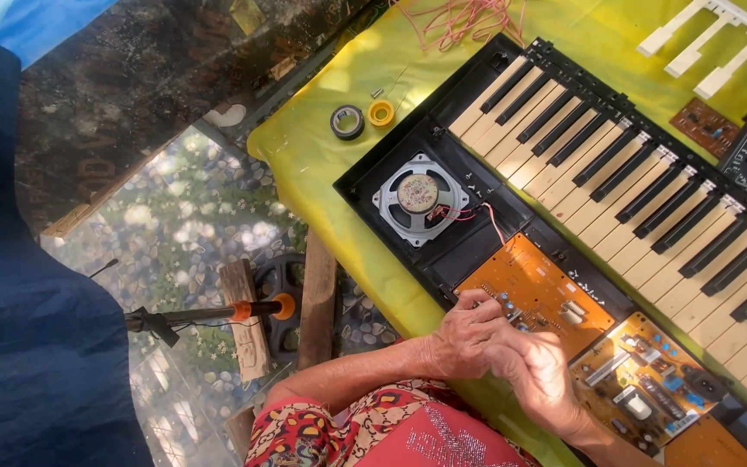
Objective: The person works on the internal components of an electronic keyboard, using a screwdriver to manipulate parts on the circuit board and near the speaker. They handle small wires and components with their hands, occasionally adjusting the position of the board within the instrument's chassis.
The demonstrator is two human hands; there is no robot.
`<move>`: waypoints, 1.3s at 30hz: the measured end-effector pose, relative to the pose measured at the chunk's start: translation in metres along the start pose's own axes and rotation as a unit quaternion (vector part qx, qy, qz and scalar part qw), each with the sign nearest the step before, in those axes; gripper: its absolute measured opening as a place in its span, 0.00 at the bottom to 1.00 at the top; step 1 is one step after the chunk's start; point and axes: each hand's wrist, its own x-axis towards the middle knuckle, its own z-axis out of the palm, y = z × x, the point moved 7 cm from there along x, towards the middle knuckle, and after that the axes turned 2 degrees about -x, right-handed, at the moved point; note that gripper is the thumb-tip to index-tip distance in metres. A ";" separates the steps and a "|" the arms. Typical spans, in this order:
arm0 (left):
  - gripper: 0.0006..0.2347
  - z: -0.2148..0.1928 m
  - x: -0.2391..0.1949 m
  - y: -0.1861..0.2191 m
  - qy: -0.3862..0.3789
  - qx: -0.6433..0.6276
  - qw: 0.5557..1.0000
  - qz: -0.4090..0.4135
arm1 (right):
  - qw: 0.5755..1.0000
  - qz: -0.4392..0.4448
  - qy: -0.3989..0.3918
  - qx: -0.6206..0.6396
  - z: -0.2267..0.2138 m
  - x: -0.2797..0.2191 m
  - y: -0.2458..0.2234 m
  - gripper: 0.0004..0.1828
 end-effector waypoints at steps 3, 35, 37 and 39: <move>0.12 -0.004 0.004 0.003 -0.004 -0.008 1.000 0.018 | 0.997 0.013 0.065 -0.040 0.001 -0.021 0.022 0.18; 0.15 0.008 -0.014 -0.007 -0.029 -0.028 0.999 0.026 | 0.997 0.038 0.031 0.051 0.007 -0.011 0.011 0.14; 0.12 0.005 -0.009 -0.004 -0.022 -0.034 0.998 0.047 | 0.995 0.058 0.076 -0.005 0.001 -0.017 0.017 0.12; 0.11 0.004 -0.008 -0.003 -0.021 -0.036 0.998 0.049 | 0.995 0.063 0.071 0.002 0.000 -0.015 0.012 0.14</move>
